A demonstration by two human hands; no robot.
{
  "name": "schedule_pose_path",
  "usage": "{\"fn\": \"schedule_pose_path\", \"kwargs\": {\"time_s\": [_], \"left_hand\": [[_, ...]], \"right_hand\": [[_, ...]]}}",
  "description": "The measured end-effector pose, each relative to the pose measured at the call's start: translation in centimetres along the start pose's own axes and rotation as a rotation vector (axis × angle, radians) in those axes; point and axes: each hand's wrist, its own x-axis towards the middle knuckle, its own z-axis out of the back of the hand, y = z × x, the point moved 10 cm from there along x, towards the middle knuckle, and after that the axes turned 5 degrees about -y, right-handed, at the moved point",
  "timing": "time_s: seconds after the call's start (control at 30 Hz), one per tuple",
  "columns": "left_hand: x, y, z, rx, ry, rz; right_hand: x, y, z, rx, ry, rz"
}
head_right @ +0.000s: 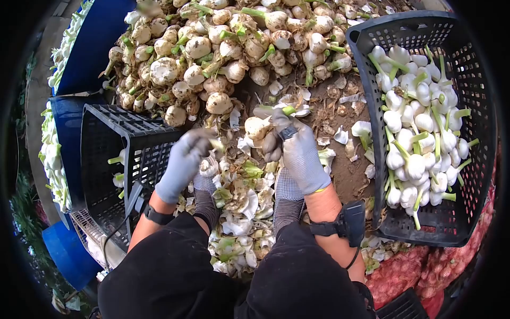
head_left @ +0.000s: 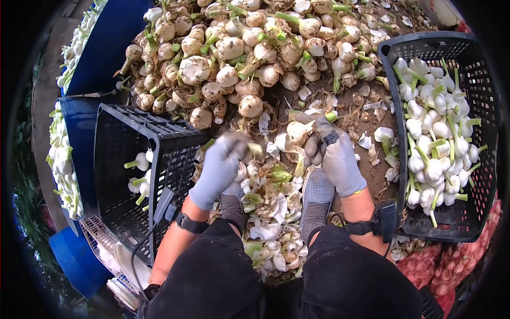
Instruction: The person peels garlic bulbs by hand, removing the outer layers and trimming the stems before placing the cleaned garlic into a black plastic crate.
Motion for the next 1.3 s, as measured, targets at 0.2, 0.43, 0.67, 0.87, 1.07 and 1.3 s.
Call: {"fn": "schedule_pose_path", "kwargs": {"time_s": [0.2,0.43,0.67,0.87,1.07,1.3], "left_hand": [[-0.5,-6.4,-4.4,-0.027,0.196,-0.268],[-0.3,-8.6,-4.4,0.225,-0.018,-0.492],[0.1,-5.0,-3.9,-0.102,0.020,-0.185],[-0.8,-9.6,-2.7,0.309,-0.116,-0.598],[-1.0,-8.1,-2.9,0.240,-0.077,-0.524],[-1.2,-9.3,-3.2,0.377,-0.071,-0.610]], "right_hand": [[-1.2,-1.0,-2.0,-0.087,0.063,-0.068],[-1.1,0.2,-2.8,-0.144,-0.041,-0.035],[-1.7,0.0,-3.8,-0.213,0.033,-0.091],[-1.8,1.3,-4.1,-0.362,0.123,0.147],[-0.5,-1.9,-3.2,-0.530,0.040,0.015],[-1.5,-1.2,-3.8,-0.355,0.033,-0.102]]}}
